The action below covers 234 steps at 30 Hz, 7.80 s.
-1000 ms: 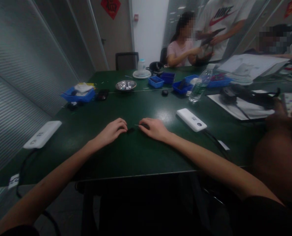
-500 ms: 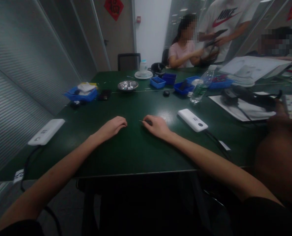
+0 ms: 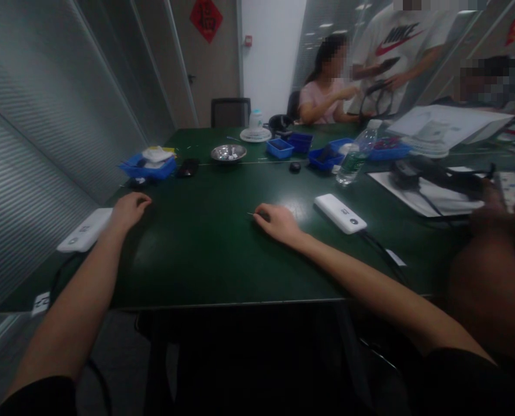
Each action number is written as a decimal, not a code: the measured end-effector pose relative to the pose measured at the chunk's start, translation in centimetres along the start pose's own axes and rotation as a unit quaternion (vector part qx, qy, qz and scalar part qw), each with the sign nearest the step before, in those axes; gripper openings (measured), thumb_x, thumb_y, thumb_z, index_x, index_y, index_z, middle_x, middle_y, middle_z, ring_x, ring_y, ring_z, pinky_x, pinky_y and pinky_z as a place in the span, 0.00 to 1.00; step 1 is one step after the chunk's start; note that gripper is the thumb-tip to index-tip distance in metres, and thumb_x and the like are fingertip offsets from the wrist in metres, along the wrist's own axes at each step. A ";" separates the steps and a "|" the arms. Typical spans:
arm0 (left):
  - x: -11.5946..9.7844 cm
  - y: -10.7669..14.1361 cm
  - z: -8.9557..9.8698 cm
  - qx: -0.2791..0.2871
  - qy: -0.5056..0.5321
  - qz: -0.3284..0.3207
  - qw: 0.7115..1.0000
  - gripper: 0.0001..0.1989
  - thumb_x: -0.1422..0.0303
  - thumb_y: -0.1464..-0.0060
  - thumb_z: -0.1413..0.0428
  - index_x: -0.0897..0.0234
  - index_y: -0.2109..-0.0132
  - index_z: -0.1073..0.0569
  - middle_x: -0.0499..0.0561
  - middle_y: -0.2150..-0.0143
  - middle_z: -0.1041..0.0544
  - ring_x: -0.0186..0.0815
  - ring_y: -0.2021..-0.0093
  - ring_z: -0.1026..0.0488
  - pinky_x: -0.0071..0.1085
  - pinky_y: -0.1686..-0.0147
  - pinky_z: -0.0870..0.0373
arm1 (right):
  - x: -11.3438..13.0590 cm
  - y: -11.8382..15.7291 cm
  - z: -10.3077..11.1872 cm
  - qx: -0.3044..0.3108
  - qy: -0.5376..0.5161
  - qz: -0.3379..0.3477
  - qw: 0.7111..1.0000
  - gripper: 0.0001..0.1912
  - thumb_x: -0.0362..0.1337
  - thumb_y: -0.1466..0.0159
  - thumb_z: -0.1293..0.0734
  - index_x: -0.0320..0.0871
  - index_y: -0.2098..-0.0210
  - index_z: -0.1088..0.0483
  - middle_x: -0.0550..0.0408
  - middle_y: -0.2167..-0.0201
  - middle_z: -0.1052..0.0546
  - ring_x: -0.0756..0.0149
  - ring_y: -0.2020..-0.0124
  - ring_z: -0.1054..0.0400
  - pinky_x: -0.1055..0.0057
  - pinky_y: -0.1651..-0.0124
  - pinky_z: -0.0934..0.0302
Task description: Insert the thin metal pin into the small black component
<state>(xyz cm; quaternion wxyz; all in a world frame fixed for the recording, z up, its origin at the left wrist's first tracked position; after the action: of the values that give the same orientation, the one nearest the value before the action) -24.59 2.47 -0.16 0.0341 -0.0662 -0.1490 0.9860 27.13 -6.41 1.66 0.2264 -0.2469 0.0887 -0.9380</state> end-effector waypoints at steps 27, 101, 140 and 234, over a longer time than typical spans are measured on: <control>-0.4 0.2 -0.3 -0.146 0.121 0.175 0.966 0.14 0.65 0.36 0.39 0.70 0.49 0.18 0.51 0.56 0.19 0.37 0.57 0.27 0.33 0.47 0.35 | 0.1 -0.1 -0.3 0.006 0.016 0.008 1.000 0.13 0.45 0.27 0.37 0.47 0.50 0.25 0.52 0.56 0.18 0.60 0.60 0.25 0.67 0.62 0.38; -2.8 0.1 -1.1 -0.148 0.175 0.270 0.935 0.14 0.68 0.42 0.39 0.67 0.50 0.18 0.57 0.56 0.17 0.45 0.54 0.21 0.37 0.46 0.28 | 0.3 -0.1 -0.3 0.008 0.019 0.013 1.000 0.13 0.46 0.27 0.36 0.47 0.52 0.24 0.52 0.57 0.18 0.61 0.63 0.26 0.68 0.64 0.39; -25.2 6.0 0.3 0.162 0.386 -0.306 0.855 0.13 0.62 0.33 0.42 0.59 0.47 0.19 0.55 0.52 0.20 0.40 0.56 0.25 0.35 0.57 0.31 | 1.2 0.8 -0.3 0.070 0.001 0.199 0.978 0.16 0.46 0.24 0.41 0.47 0.43 0.29 0.50 0.50 0.23 0.63 0.59 0.27 0.70 0.58 0.39; -3.8 -0.1 -0.1 -0.089 0.007 0.051 0.995 0.17 0.80 0.40 0.49 0.73 0.50 0.19 0.59 0.49 0.21 0.44 0.48 0.27 0.40 0.41 0.34 | 0.3 -0.2 -0.7 -0.001 0.002 0.017 1.000 0.12 0.46 0.27 0.36 0.47 0.52 0.25 0.53 0.57 0.19 0.63 0.64 0.27 0.69 0.64 0.42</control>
<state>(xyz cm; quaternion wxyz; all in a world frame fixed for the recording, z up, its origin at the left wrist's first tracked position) -20.79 2.32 0.24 -0.0214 -0.0831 -0.2319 0.9689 26.48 -6.38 1.28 0.2416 -0.2437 0.0940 -0.9346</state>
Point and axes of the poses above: each hand's wrist, its own y-axis away from the middle knuckle, its own z-axis out of the back of the hand, x = y × z, the point moved 1 cm from there along -y, towards the middle knuckle
